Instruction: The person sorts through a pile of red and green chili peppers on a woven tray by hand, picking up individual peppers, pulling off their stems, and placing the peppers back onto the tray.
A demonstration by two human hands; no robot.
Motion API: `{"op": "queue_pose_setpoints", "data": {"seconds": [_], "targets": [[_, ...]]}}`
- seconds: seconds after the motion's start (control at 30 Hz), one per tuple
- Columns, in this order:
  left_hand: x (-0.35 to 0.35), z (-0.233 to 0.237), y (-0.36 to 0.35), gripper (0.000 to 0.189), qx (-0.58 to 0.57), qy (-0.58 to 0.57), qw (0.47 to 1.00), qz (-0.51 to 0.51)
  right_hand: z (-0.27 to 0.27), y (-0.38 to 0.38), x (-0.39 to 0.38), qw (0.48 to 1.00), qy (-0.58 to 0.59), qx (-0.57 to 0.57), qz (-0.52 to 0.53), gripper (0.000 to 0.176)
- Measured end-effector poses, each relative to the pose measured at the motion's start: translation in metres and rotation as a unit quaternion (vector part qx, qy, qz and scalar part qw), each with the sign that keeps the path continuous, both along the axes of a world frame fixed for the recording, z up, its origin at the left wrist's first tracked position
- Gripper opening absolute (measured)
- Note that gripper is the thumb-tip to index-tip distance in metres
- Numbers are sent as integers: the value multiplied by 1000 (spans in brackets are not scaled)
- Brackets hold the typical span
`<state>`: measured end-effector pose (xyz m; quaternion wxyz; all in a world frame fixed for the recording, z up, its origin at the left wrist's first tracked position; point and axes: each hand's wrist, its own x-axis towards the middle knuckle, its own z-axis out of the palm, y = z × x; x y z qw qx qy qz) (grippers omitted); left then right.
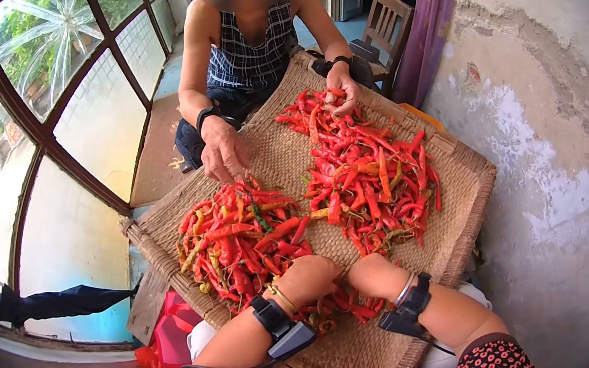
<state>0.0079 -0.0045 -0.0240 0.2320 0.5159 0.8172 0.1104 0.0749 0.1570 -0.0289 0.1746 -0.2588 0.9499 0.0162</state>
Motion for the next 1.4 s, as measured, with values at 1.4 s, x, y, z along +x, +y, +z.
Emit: {"op": "queue_pose_setpoints", "data": {"seconds": [1.4], "targets": [[-43,34,1,18,441,-516,671,299,30,32,-26,517,-49,-745,-418,13]]}}
